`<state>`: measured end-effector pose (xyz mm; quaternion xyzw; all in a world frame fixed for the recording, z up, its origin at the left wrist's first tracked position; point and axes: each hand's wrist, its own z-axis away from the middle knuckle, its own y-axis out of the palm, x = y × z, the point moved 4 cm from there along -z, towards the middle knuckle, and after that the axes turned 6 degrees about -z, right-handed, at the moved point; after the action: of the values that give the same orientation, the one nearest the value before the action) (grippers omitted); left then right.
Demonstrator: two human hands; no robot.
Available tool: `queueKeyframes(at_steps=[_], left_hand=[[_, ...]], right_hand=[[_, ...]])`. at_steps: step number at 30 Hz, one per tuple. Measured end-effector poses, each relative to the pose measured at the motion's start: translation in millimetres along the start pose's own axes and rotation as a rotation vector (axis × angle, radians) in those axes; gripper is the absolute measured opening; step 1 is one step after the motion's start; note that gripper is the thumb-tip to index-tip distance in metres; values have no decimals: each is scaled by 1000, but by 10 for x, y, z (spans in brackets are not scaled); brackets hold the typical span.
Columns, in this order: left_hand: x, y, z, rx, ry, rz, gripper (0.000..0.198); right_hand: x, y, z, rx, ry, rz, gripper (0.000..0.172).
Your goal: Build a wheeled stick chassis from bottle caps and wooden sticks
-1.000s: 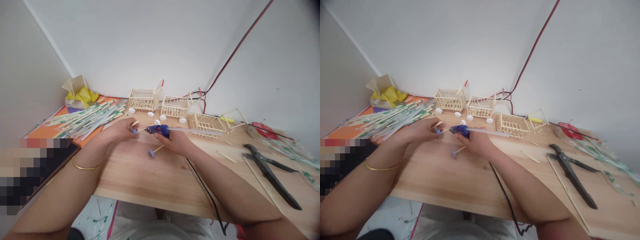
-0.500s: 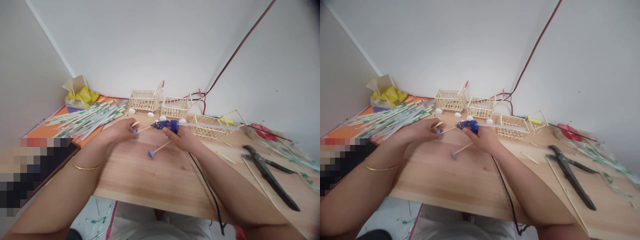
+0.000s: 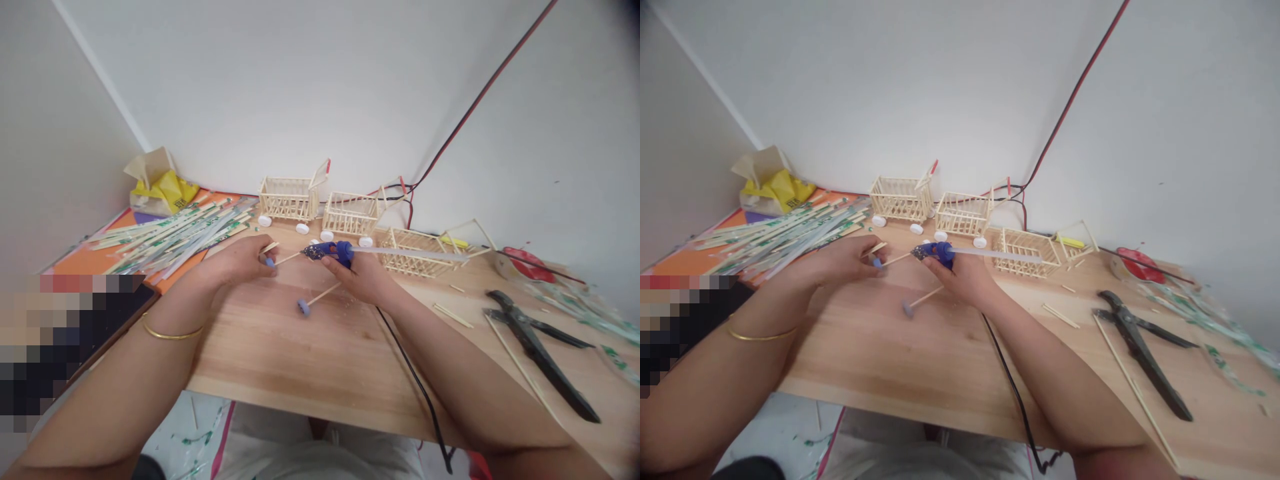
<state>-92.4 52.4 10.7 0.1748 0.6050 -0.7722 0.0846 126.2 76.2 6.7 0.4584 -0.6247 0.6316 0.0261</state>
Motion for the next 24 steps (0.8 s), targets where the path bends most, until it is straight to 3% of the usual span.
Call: queueKeyframes(at_steps=[24], left_hand=[[21, 8, -13, -5, -11, 1, 24]], right_hand=[[9, 6, 2, -4, 5, 40, 34]])
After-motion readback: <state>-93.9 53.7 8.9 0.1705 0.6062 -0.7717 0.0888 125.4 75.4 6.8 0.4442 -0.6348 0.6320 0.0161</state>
